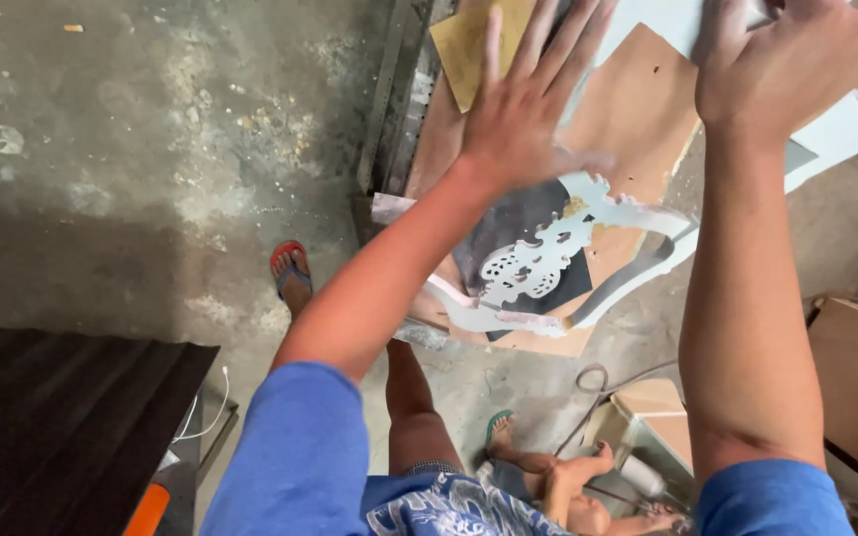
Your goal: Sanding a white wooden chair frame with sandpaper to prepare it for finishing.
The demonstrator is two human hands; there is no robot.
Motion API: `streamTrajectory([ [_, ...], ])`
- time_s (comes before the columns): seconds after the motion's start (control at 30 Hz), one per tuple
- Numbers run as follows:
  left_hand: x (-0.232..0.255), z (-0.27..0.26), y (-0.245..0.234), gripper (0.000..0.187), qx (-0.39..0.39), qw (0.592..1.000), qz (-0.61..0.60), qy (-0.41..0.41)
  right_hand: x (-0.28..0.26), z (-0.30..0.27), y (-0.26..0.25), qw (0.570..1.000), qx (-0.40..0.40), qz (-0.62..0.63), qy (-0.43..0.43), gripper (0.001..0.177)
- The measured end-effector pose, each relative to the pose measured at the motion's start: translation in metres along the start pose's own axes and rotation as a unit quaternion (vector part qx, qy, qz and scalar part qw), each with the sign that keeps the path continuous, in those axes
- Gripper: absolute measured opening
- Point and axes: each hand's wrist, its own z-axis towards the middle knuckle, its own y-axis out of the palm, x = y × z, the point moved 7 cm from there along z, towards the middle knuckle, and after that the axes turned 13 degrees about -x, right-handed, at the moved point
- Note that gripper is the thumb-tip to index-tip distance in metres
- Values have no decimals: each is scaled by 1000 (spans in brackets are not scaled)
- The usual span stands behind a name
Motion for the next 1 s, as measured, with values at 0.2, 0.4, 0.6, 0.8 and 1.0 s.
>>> streamTrajectory([
  [0.2,2,-10,34,134,-96,995,21,-1,3,2,1,999,13,28,11,52],
  [0.4,0,10,22,127,25,1000,11,-8,7,-1,16,999,33,3,-43,84],
  [0.6,4,-12,57,130,-103,994,35,-8,10,2,15,999,26,17,-27,78],
  [0.8,4,-7,46,122,26,998,-42,-30,26,4,49,999,12,6,-44,52],
  [1.0,2,-12,45,127,56,997,-49,24,26,8,41,999,28,10,-22,54],
])
